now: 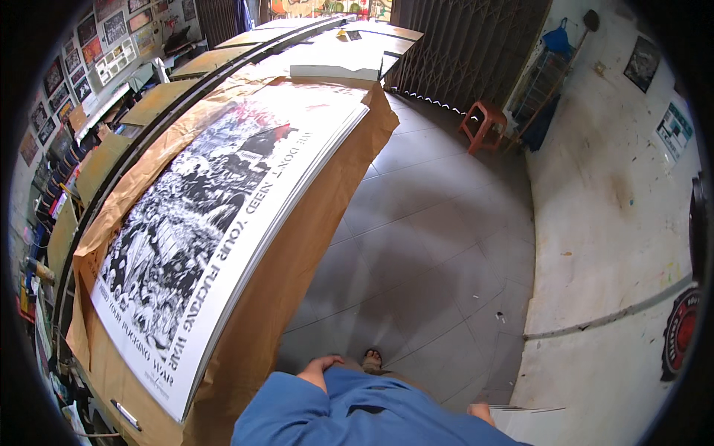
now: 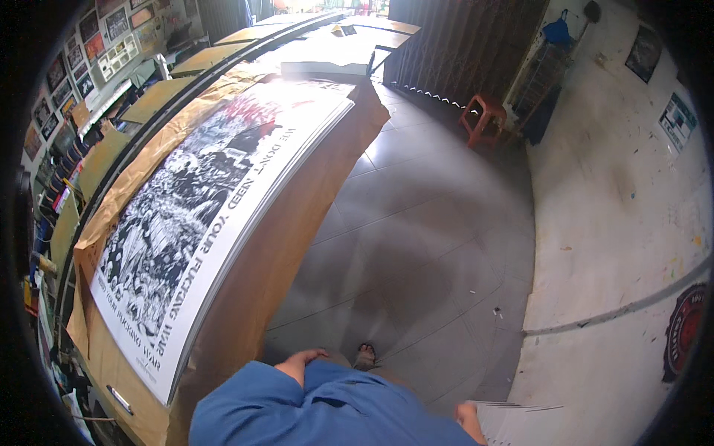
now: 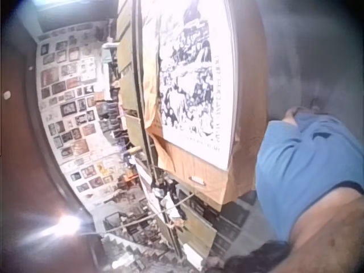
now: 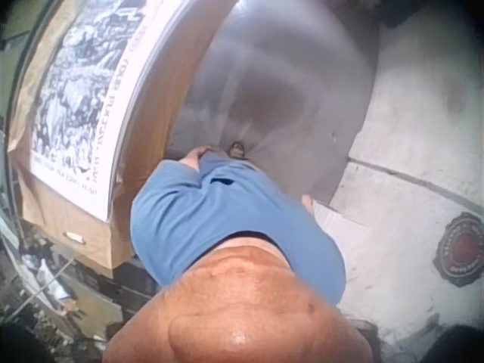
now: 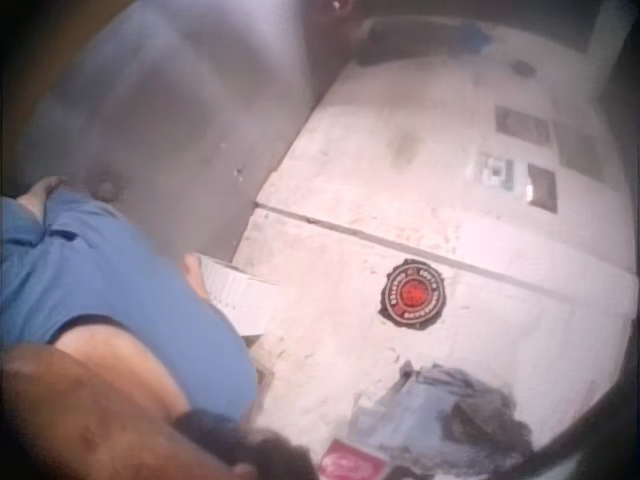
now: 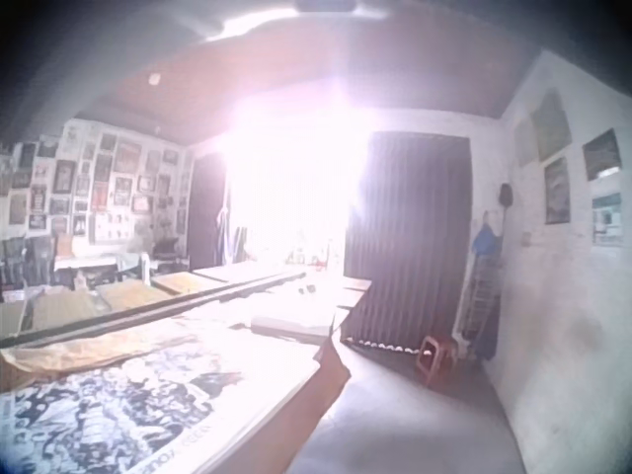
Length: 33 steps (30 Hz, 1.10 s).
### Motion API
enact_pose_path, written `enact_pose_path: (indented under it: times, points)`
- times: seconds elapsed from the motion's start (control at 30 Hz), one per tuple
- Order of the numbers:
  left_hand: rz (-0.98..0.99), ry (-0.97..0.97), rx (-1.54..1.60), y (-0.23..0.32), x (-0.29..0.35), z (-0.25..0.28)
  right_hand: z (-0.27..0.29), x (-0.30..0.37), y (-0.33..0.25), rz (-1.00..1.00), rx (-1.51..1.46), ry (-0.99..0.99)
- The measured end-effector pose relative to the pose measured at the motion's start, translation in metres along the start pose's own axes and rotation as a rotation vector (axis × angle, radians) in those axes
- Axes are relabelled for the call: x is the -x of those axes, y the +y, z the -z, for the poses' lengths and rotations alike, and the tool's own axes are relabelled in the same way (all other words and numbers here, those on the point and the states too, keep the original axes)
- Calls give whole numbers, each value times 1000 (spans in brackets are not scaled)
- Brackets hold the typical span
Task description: The person folds a black t-shirt with a red graphic, places it into a clear plastic bag, and then puts the bagged shirt into a white cardboard box. The person also handles a small card and places it inside the box before closing the lid.
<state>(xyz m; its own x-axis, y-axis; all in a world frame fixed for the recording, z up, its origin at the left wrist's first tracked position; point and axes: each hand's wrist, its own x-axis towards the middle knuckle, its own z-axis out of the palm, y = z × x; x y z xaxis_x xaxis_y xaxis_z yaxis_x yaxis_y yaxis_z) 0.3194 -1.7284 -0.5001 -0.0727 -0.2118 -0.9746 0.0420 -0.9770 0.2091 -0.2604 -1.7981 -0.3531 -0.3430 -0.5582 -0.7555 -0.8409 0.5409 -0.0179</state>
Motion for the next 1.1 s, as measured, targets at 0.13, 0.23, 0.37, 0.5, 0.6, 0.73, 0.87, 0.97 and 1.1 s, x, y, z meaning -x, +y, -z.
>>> enact_pose_path:
  times: [0.13, 0.23, 0.37, 0.5, 0.6, 0.73, 0.87, 0.97, 1.1]
  points:
    - [52, -164, 12, 135, 21, 11, 95, -99, -179, 207, -320, 154]
    - [-139, 66, -214, 220, 14, 11, 162, -107, -375, 495, -537, 12]
    - [-464, 300, -345, 425, 33, 31, 202, -100, -570, 719, -678, -79]
    - [-923, 18, -230, 643, 235, 59, 235, -69, -706, 796, -696, -315]
    - [-1415, 229, 206, 758, 298, 93, 283, -62, -784, 963, -730, -322]
    - [-1360, 601, 670, 870, 344, 155, 354, -77, -875, 1155, -933, -291]
    - [-956, 1471, 30, 935, 330, 248, 437, -96, -979, 1287, -910, -110]
    - [-588, 1349, -67, 957, 351, 257, 493, -115, -1060, 1403, -892, 0]
    - [-548, 1214, 159, 962, 320, 271, 544, -102, -1169, 1579, -792, 135]
